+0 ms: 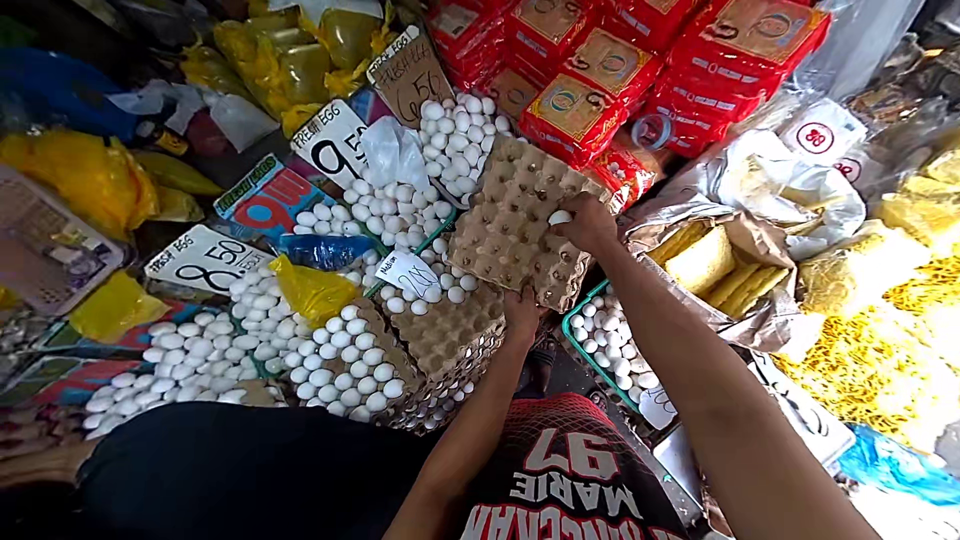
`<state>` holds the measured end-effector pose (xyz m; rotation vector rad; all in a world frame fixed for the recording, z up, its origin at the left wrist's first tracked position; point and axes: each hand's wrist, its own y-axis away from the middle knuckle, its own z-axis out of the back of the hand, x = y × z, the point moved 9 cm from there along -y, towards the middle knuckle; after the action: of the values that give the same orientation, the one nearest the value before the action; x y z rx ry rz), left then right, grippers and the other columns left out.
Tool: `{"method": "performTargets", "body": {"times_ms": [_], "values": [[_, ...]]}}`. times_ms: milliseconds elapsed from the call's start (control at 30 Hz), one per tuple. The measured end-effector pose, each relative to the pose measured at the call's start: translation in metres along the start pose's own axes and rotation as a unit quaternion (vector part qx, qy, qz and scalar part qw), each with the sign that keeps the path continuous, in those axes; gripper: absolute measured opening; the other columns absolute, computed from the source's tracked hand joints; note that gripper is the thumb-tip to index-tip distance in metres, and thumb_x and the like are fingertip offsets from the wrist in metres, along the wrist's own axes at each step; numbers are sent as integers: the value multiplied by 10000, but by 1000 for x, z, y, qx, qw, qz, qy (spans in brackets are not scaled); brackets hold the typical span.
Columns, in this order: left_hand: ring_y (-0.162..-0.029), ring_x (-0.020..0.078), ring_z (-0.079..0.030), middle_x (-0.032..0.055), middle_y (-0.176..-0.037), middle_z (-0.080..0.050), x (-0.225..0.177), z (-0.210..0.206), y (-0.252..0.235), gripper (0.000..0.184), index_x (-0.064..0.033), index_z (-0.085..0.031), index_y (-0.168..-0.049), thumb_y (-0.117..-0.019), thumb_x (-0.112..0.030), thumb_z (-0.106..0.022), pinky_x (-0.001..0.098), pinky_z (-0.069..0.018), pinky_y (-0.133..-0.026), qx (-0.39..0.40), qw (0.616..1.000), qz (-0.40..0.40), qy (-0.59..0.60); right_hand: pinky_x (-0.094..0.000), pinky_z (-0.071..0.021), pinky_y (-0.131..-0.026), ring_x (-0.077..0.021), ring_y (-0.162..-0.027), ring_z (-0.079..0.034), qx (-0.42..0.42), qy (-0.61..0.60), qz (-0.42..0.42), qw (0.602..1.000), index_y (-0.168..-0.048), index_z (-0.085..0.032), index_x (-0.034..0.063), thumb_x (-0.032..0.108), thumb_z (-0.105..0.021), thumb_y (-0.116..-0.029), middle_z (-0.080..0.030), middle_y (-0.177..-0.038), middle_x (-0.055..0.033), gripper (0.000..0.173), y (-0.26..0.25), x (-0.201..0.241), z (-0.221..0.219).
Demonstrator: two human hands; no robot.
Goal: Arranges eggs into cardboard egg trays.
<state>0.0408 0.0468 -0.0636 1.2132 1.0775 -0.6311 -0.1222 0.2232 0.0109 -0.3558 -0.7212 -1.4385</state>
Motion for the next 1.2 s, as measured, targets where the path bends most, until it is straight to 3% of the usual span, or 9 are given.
{"method": "performTargets", "body": {"times_ms": [233,367,500,600,700,767,867,1000,1200], "values": [[-1007,317,-695,229,-1175,-666,-27,-7,27,430,-10,-492,-1402,-1093,-309,-475,525,-593,-868,2,990,-59,-124,-649,-500,-1017,-385,-1230,-611,-55,-110,56,991,-1289,-695,108,308,-829,-860,-619,-1365,-186,491,47,6,44],[-1099,301,-673,254,-1214,-656,-47,-8,48,400,69,-518,-1364,-1090,-218,-474,478,-554,-972,28,984,-84,-153,-712,-521,-880,-456,-1069,-653,-44,-120,57,990,-1348,-640,120,283,-805,-901,-625,-1309,-244,504,71,6,44],[-1163,336,-649,278,-1242,-645,-54,1,57,413,103,-515,-1365,-1073,-187,-485,504,-509,-1038,26,983,-108,-144,-558,-573,-861,-320,-982,-692,-59,-210,49,975,-1368,-621,117,346,-773,-903,-679,-1203,-215,539,84,10,48],[-1158,316,-659,266,-1298,-621,-54,11,58,477,69,-414,-1466,-1081,-205,-478,491,-548,-1003,38,995,-80,-52,-334,-587,-842,-132,-942,-673,-88,-445,36,891,-1317,-557,55,164,-711,-937,-670,-1110,-55,424,103,-3,60],[-993,293,-703,245,-1205,-645,-58,39,56,435,45,-465,-1416,-1090,-243,-492,455,-618,-836,3,999,-32,23,-389,-629,-791,-194,-864,-715,-52,-615,37,786,-1266,-465,88,-6,-512,-962,-681,-997,-52,322,120,-24,60],[-921,267,-699,220,-1149,-660,-64,59,48,422,35,-517,-1365,-1080,-276,-525,431,-613,-794,-17,999,-26,29,-349,-618,-718,-150,-786,-689,-60,-600,10,797,-1267,-461,90,-21,-514,-922,-666,-944,-18,367,144,-43,56],[-927,268,-715,193,-1179,-667,-77,64,18,470,13,-503,-1383,-1071,-336,-534,457,-632,-784,-4,998,-55,36,-282,-555,-565,-93,-633,-610,-62,-547,-48,834,-1262,-515,82,29,-553,-889,-636,-830,13,378,174,-88,31],[-929,276,-713,175,-1178,-670,-119,39,-16,433,-5,-470,-1385,-1063,-279,-562,470,-627,-783,29,995,-85,50,-303,-479,-480,-115,-529,-529,-20,-493,-132,860,-1245,-609,37,105,-625,-924,-660,-779,-55,328,225,-135,-32],[-924,271,-699,170,-1179,-655,-159,-61,-81,400,-16,-516,-1345,-1055,-285,-576,487,-621,-795,83,991,-104,20,-294,-450,-454,-122,-496,-509,40,-495,-276,823,-1263,-622,48,311,-620,-1002,-684,-823,-80,371,302,-172,-117]]}}
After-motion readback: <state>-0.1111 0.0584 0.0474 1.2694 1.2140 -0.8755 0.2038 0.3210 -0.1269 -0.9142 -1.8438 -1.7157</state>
